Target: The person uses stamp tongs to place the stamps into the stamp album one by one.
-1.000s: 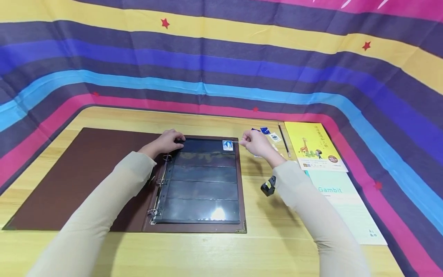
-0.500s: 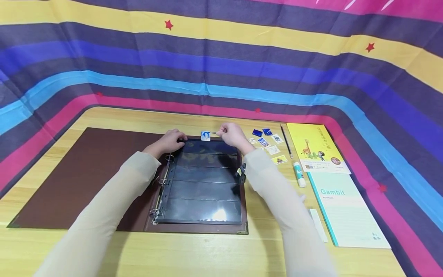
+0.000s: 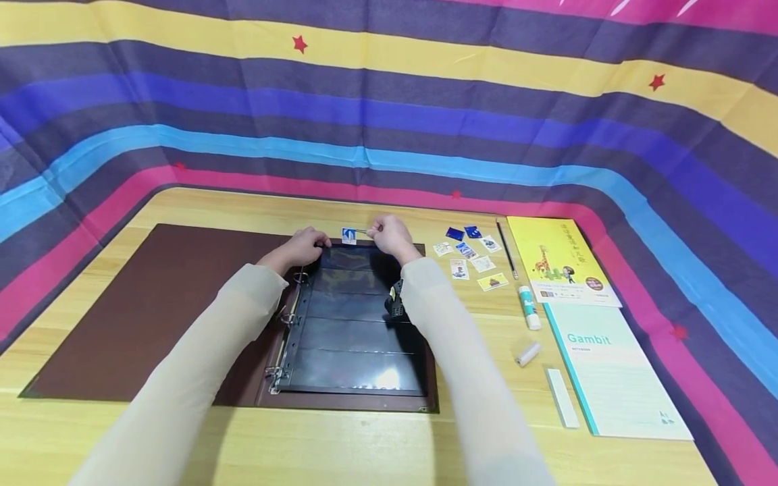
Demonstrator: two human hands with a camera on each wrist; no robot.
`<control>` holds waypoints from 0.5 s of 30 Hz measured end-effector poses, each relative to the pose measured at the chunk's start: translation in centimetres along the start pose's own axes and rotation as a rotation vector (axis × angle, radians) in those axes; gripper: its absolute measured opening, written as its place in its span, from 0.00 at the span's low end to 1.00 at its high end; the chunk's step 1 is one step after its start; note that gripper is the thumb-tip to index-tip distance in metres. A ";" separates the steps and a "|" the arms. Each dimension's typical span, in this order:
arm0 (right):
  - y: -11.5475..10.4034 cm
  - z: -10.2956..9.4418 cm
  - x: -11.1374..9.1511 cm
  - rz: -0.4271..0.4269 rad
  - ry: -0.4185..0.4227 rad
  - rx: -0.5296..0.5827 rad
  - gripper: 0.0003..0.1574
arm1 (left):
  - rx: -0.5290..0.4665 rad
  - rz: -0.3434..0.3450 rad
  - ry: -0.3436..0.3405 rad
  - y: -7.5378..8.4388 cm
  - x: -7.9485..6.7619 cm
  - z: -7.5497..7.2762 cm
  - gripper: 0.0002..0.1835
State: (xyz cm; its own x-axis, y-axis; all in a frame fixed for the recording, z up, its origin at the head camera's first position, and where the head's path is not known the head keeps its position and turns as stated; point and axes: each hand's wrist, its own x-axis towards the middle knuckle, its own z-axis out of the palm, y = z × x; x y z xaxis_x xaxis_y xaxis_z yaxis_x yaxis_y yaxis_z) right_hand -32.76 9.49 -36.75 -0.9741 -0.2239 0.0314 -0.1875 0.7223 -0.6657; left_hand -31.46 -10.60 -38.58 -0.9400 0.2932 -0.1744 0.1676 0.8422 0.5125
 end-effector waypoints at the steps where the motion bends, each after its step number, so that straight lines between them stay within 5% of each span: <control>1: 0.0 0.1 0.1 0.009 0.000 -0.002 0.10 | -0.004 -0.008 -0.004 0.0 0.0 0.0 0.18; 15: 0.5 1.3 0.4 0.027 0.004 -0.078 0.10 | -0.039 -0.027 0.010 -0.1 0.1 0.2 0.18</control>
State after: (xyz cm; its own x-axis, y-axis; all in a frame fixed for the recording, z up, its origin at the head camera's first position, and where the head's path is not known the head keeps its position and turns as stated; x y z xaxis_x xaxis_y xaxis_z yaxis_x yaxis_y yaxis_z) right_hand -33.12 8.85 -38.06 -0.9794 -0.2013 0.0176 -0.1706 0.7770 -0.6059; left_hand -31.54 -10.58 -38.81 -0.9469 0.2660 -0.1804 0.1305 0.8311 0.5405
